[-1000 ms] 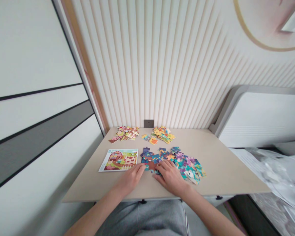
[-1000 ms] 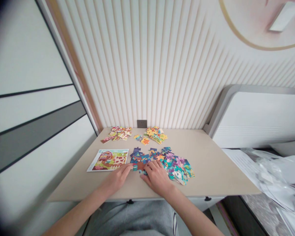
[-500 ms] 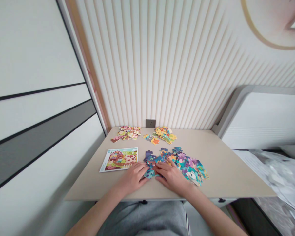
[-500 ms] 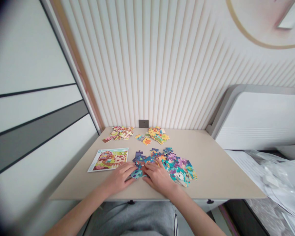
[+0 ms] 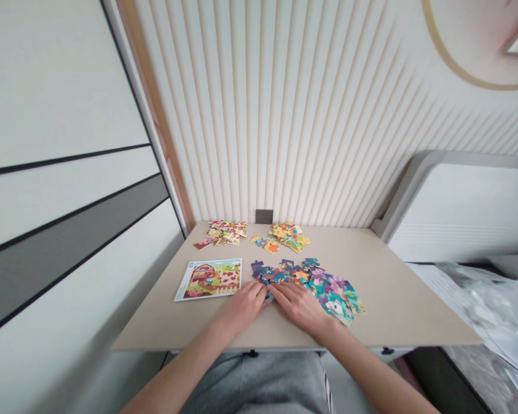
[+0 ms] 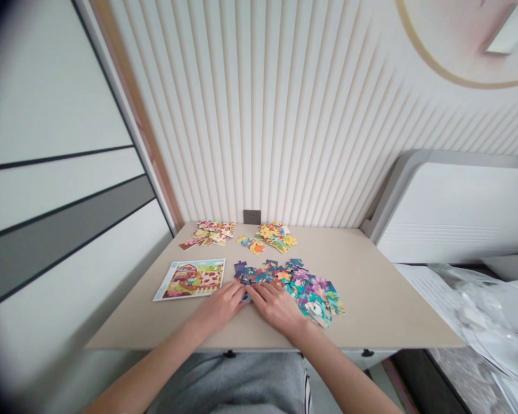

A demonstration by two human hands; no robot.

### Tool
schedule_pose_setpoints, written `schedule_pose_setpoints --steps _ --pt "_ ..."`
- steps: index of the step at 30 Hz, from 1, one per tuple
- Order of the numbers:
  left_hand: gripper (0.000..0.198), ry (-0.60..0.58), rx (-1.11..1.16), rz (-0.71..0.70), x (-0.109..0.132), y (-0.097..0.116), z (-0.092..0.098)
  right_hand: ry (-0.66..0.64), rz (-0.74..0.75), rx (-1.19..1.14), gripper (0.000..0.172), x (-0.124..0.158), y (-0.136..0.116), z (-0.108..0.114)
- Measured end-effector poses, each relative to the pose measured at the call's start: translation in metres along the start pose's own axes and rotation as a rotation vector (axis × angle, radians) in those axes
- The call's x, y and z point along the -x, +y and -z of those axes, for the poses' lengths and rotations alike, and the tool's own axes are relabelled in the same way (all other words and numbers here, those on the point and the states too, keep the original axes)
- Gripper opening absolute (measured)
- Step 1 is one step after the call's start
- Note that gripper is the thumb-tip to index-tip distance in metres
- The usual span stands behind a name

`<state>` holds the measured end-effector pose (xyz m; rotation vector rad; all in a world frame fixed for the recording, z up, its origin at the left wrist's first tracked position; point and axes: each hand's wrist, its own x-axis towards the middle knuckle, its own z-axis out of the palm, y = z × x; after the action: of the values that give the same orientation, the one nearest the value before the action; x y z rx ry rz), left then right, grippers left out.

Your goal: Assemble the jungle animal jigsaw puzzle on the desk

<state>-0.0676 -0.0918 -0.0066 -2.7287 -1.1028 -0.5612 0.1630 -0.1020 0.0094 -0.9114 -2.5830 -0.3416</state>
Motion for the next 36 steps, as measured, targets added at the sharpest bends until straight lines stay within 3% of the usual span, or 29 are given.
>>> schedule_pose_setpoints --steps 6,10,14,20,23,29,33,36 --pt "0.037 -0.016 -0.211 -0.112 0.009 0.002 0.003 -0.036 -0.256 0.014 0.021 0.003 -0.003 0.004" --pt "0.038 0.050 -0.259 -0.184 0.025 -0.005 0.008 0.004 -0.328 -0.087 0.032 -0.006 -0.001 0.006" --pt "0.034 0.119 -0.246 -0.218 0.036 -0.011 0.008 -0.059 -0.334 -0.213 0.047 -0.021 0.005 -0.003" --pt "0.036 0.200 -0.241 -0.241 0.047 -0.020 0.014 -0.119 -0.348 -0.309 0.045 -0.028 0.011 -0.010" --pt "0.038 0.219 -0.270 -0.206 0.049 -0.029 0.026 -0.100 -0.376 -0.357 0.053 -0.027 0.012 -0.009" --pt "0.032 0.025 -0.112 -0.060 0.031 -0.029 0.037 -0.046 -0.426 -0.517 0.055 -0.030 0.016 -0.013" --pt "0.070 -0.035 0.046 0.045 0.009 -0.023 0.029 -0.070 -0.379 -0.610 0.051 -0.034 0.021 -0.013" --pt "0.080 -0.034 0.097 0.052 -0.007 -0.026 0.014 -0.084 -0.310 -0.629 0.047 -0.035 0.022 -0.012"
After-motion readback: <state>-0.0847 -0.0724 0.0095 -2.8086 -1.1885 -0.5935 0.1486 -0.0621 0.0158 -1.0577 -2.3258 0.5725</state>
